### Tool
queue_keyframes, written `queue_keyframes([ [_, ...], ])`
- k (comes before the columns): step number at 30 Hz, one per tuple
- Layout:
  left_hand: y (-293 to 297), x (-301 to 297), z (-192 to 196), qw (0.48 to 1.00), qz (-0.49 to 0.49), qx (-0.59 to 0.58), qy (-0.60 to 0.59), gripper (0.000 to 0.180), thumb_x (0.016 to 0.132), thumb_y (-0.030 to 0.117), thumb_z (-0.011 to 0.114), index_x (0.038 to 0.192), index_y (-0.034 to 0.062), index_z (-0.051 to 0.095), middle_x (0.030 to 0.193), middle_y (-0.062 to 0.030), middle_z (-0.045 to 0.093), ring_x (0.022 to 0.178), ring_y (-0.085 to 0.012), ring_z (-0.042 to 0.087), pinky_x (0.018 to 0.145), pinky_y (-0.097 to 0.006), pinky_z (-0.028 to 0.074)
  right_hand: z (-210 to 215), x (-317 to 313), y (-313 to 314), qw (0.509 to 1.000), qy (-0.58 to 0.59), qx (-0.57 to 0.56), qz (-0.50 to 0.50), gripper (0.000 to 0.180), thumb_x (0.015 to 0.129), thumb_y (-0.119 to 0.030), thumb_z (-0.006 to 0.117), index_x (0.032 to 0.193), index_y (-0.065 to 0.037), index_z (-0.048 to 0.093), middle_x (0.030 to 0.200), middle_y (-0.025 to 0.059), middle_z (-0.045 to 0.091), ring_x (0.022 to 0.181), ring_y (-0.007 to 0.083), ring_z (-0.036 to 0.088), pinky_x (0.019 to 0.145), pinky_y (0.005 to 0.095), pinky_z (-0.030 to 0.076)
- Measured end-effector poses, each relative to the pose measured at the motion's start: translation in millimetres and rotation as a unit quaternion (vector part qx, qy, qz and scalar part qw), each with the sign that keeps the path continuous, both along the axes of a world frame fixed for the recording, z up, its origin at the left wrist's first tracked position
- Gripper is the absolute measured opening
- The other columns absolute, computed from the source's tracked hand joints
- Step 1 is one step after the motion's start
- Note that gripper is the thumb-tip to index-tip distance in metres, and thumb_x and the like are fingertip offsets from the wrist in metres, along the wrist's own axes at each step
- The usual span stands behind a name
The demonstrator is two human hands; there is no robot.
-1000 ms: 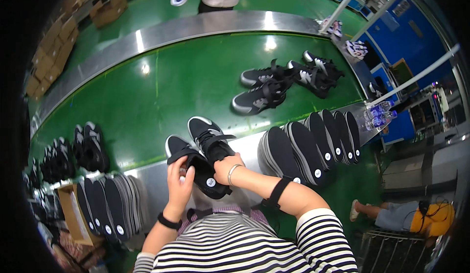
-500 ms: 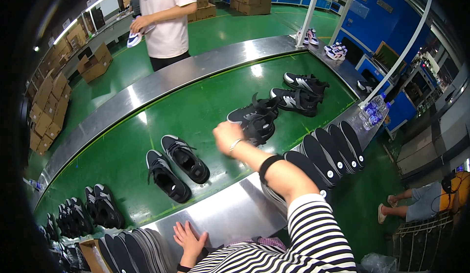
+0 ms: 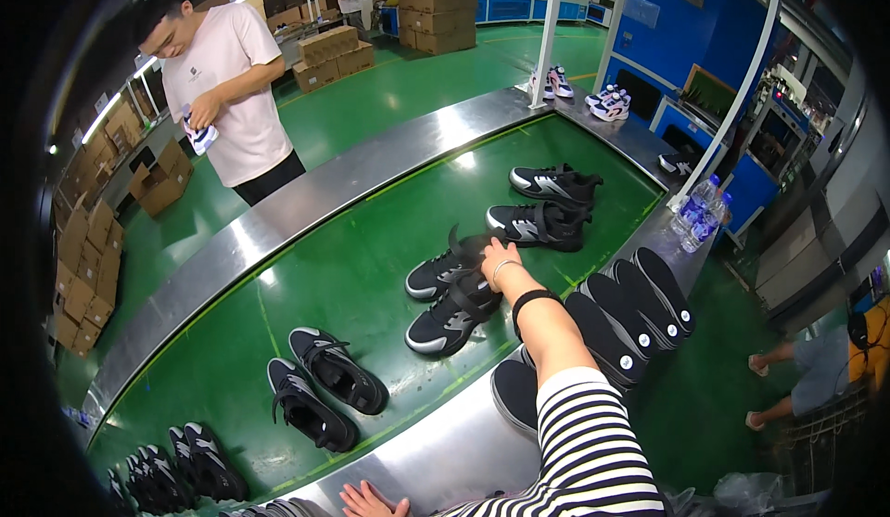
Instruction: The recorder is inspecting shoes, inserting insoles, and bagging them at a factory conveyor station.
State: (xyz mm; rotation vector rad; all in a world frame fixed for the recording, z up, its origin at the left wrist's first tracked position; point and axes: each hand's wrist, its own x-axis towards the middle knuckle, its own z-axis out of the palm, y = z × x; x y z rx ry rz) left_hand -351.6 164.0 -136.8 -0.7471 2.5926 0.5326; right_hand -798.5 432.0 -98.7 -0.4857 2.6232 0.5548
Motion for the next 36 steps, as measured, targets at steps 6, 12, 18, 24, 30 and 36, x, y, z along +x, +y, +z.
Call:
queue_keyframes([
  [6, 4.3, -10.7, -8.9, 0.999, 0.036, -0.032, 0.007, 0.101, 0.062, 0.063, 0.056, 0.134, 0.0071, 0.014, 0.137, -0.0248, 0.004, 0.126, -0.0416, 0.000, 0.094, -0.061, 0.004, 4.4, 3.5, -19.5, 0.993, -0.028, -0.104, -0.041, 0.045, 0.059, -0.047, 0.068, 0.097, -0.024, 0.063, 0.110, 0.0069, 0.052, 0.105, 0.0252, 0.047, 0.084, 0.0372, 0.043],
  [12, -0.4, -109.1, -41.5, 0.901, 0.219, -0.041, 0.374, 0.121, 0.051, 0.042, 0.077, 0.132, 0.0008, -0.003, 0.136, -0.0274, -0.001, 0.126, -0.0414, 0.004, 0.100, -0.050, 0.013, 64.4, 49.1, -70.8, 0.977, -0.022, -0.212, -0.019, 0.047, 0.062, -0.048, 0.066, 0.094, -0.014, 0.064, 0.096, 0.0074, 0.062, 0.092, 0.0229, 0.058, 0.075, 0.0355, 0.046],
  [18, -0.7, -190.7, -26.5, 0.863, 0.466, 0.007, 0.196, 0.125, 0.047, 0.044, 0.079, 0.134, 0.0131, -0.004, 0.139, -0.0189, -0.001, 0.128, -0.0370, 0.003, 0.098, -0.053, 0.021, 133.2, 131.5, -80.5, 0.945, -0.008, -0.325, 0.044, 0.044, 0.060, -0.049, 0.064, 0.086, -0.013, 0.065, 0.082, 0.0085, 0.063, 0.080, 0.0243, 0.061, 0.067, 0.0356, 0.047],
  [24, -36.5, -176.3, -16.1, 0.894, 0.349, -0.048, 0.277, 0.114, 0.050, 0.039, 0.079, 0.132, 0.0023, 0.008, 0.130, -0.0230, 0.027, 0.117, -0.0386, 0.031, 0.097, -0.044, 0.029, 153.5, 230.8, -64.7, 0.925, 0.009, -0.373, 0.071, 0.039, 0.064, -0.048, 0.063, 0.081, -0.013, 0.065, 0.082, 0.0098, 0.060, 0.083, 0.0249, 0.058, 0.067, 0.0361, 0.047],
  [30, -75.5, -104.6, -22.8, 0.837, 0.310, 0.166, 0.420, 0.051, 0.082, 0.023, 0.053, 0.121, -0.0029, 0.035, 0.124, -0.0204, 0.037, 0.115, -0.0295, 0.035, 0.097, -0.035, 0.026, 92.0, 312.7, -74.6, 0.944, 0.031, -0.306, 0.119, 0.036, 0.065, -0.043, 0.062, 0.075, -0.008, 0.062, 0.076, 0.0108, 0.055, 0.078, 0.0246, 0.054, 0.060, 0.0348, 0.046],
  [36, -12.3, -14.8, 25.2, 0.778, 0.235, 0.390, 0.433, 0.011, 0.085, 0.014, 0.051, 0.087, 0.0030, 0.053, 0.073, 0.0013, 0.051, 0.068, -0.0054, 0.046, 0.062, -0.019, 0.039, 50.4, 355.1, -83.7, 0.948, -0.027, -0.288, 0.133, 0.032, 0.068, -0.036, 0.063, 0.080, -0.007, 0.060, 0.074, 0.0118, 0.056, 0.072, 0.0265, 0.056, 0.058, 0.0343, 0.047],
])
